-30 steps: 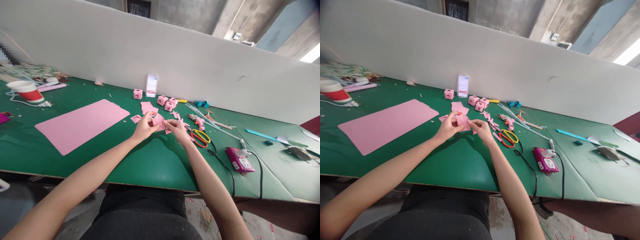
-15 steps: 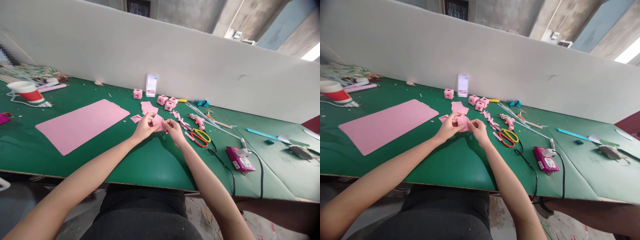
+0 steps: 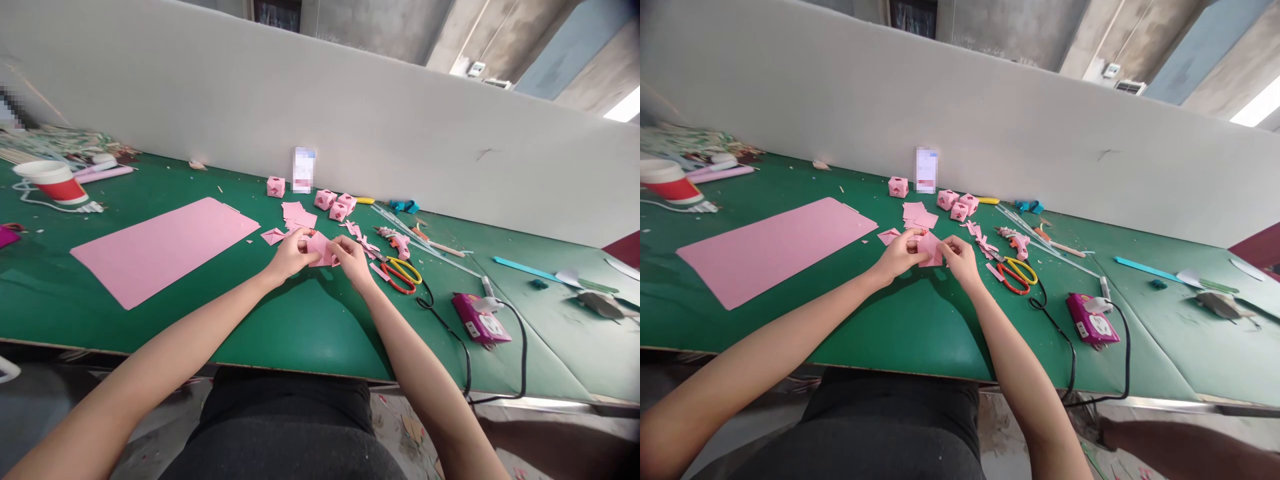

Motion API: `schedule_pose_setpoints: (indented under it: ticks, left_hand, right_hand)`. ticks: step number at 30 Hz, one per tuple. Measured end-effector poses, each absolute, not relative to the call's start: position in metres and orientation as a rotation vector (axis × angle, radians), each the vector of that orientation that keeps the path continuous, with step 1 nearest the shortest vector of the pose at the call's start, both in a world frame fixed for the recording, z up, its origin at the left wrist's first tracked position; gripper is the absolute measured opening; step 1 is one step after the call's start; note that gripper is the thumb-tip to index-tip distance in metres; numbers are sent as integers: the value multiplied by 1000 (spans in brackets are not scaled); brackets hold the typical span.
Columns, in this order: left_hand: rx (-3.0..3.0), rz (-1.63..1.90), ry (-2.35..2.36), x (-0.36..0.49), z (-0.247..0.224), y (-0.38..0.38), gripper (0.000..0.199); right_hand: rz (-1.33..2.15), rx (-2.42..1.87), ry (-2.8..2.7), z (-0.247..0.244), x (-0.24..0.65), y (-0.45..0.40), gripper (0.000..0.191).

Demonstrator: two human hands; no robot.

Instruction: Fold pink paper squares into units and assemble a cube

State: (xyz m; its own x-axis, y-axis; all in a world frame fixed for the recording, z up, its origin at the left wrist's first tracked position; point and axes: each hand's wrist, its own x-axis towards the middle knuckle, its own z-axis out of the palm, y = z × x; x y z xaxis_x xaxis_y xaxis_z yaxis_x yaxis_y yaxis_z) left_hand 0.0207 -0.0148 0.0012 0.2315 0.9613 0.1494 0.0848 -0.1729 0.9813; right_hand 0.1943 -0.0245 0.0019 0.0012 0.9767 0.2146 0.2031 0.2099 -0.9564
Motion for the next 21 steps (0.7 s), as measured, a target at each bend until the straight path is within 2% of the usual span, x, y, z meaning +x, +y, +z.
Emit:
schedule_pose_setpoints:
  ticks: [7, 16, 21]
  left_hand:
    - [1327, 1096, 978, 14, 4, -7, 50]
    - [1201, 1068, 983, 14, 10, -10, 57]
    - [1161, 1061, 964, 15, 13, -11, 52]
  right_hand:
    - [1169, -1176, -1595, 8, 206, -26, 54]
    - [960, -1178, -1715, 8, 204, -25, 56]
    - [946, -1174, -1717, 9, 204, -26, 58]
